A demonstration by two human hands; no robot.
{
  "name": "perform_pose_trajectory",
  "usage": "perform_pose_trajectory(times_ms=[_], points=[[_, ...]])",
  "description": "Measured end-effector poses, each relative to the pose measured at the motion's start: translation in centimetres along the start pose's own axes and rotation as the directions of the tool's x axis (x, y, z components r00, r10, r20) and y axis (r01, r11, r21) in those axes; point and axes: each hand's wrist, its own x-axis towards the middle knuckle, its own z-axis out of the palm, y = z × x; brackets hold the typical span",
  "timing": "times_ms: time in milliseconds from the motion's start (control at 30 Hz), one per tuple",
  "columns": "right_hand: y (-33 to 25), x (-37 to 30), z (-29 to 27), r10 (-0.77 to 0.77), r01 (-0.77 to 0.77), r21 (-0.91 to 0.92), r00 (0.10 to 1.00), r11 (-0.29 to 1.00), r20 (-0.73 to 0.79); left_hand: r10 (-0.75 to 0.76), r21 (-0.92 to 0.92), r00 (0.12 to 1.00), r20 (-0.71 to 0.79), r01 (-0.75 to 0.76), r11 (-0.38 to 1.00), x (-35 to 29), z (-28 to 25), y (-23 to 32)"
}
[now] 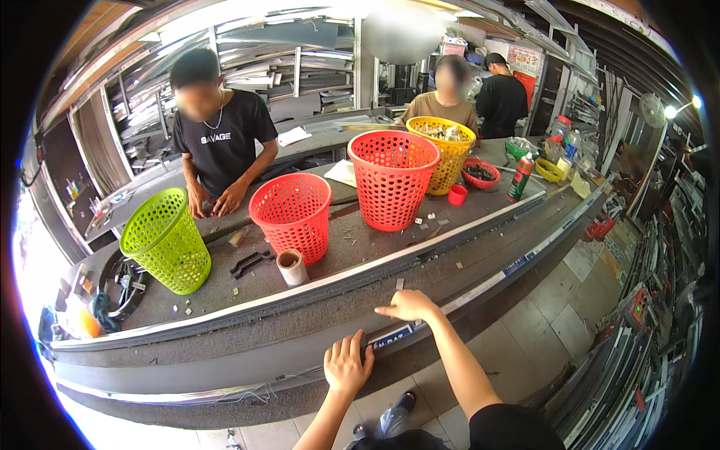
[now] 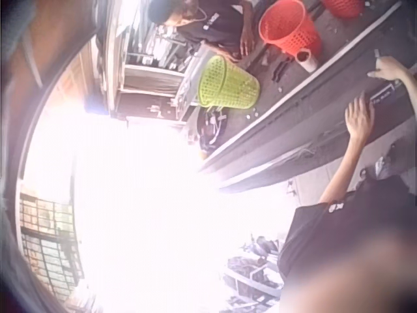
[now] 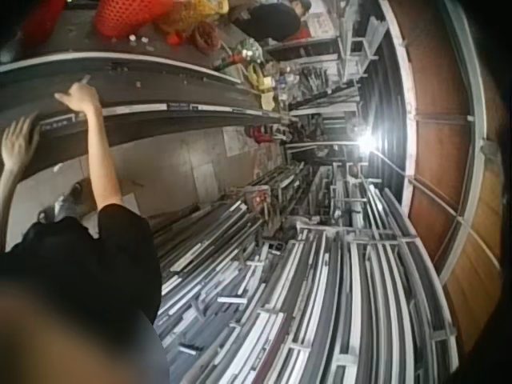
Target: The person assembles a long metal frame by inserting a thin metal strip into a channel on a dark rectangular panel. They repeatedly align and slide the strip along the panel, adjust its position, and check the fit. The person also handles a small plastic bag and a yellow sticky note on the workbench.
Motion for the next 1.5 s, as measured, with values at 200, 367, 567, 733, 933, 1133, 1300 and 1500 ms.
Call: perform_pose_trajectory(times_ms=[200,367,567,733,933,1133,1300,1500], points=[[0.25,0.36,0.16,0.033,-0.032,-0.014,0.999,0.999,0.02,0.008,-0.035,0.999,-0.042,-0.009,0.999,-0.37,0.37,-0.37],[0.35,0.44,0.45,0.002,-0.003,-0.009,0.999,1.0,-0.036,-0.022,-0.053,0.999,-0.039,0.02,0.998,-0.76,0.76,-0.55],[-0.03,0.11,0.67,0.109,-0.11,-0.01,0.991,0.994,-0.075,0.007,-0.043,0.994,-0.11,-0.012,0.999,-1.0,0.87,-0.59],[0.02,0.08,0.76,0.11,-0.111,-0.016,0.991,0.994,-0.08,-0.016,-0.05,0.995,-0.094,0.012,0.999,-1.0,0.72,-0.44],[0.36,0.25,0.85,0.111,-0.111,0.005,0.992,0.994,-0.06,-0.021,-0.062,0.993,-0.116,0.014,0.998,-0.96,0.51,-0.29],[0.32,0.2,0.8,0.111,-0.111,0.006,0.992,0.994,-0.051,-0.01,-0.055,0.994,-0.112,0.004,0.998,-1.01,0.57,-0.32],[0.02,-0.13,0.7,0.105,-0.105,0.002,0.993,0.995,-0.058,-0.003,-0.05,0.993,-0.114,-0.002,0.999,-1.06,0.57,-0.34],[-0.09,-0.32,0.64,0.083,-0.082,0.011,0.993,0.997,-0.082,0.008,-0.052,0.99,-0.141,-0.016,0.999,-0.87,0.58,-0.32]])
